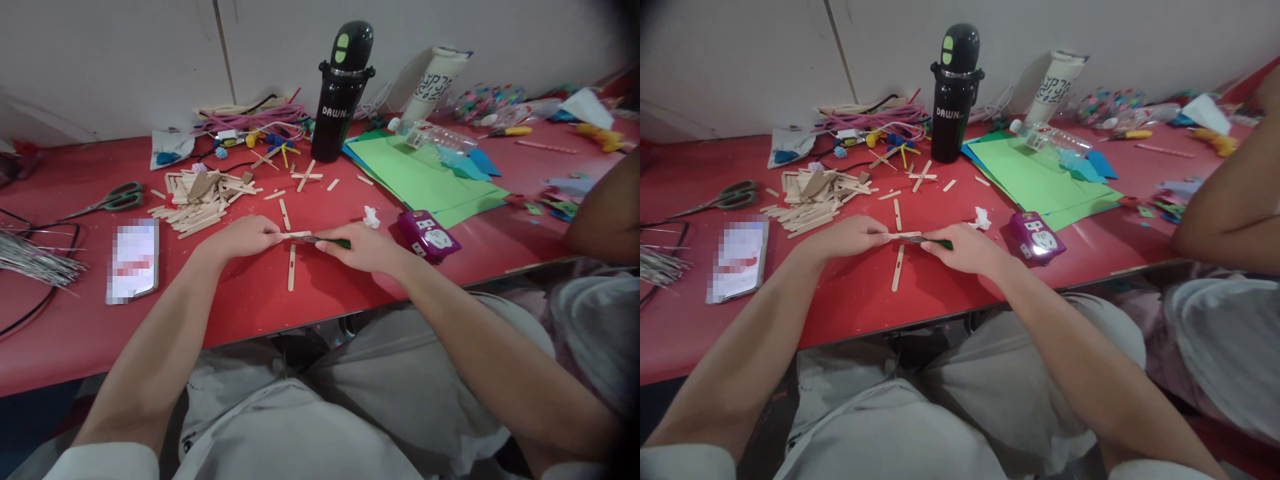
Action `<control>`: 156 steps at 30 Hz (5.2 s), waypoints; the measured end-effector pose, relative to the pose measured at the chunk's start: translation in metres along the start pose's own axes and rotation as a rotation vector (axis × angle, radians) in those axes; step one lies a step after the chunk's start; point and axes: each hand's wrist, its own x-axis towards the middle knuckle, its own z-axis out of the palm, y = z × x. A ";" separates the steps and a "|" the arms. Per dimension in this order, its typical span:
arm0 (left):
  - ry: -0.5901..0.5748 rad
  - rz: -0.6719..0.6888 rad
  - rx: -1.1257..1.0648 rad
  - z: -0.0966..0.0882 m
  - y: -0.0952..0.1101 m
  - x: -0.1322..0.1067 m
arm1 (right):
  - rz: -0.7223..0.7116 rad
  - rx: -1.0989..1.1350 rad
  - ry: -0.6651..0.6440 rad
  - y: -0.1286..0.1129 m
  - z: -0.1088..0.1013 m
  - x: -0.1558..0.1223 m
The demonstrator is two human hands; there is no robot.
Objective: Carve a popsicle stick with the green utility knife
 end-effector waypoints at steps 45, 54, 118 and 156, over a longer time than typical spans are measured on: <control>0.443 0.133 -0.213 0.024 0.016 0.014 | 0.136 0.511 0.139 -0.007 0.006 0.002; 0.437 0.119 -0.160 0.022 0.019 0.010 | 0.142 0.401 0.149 -0.012 0.004 0.000; 0.395 0.068 -0.031 0.023 0.019 0.010 | 0.151 0.278 0.156 -0.016 0.005 0.000; 0.422 0.037 -0.011 0.024 0.021 0.013 | 0.145 0.154 0.213 -0.016 0.008 0.003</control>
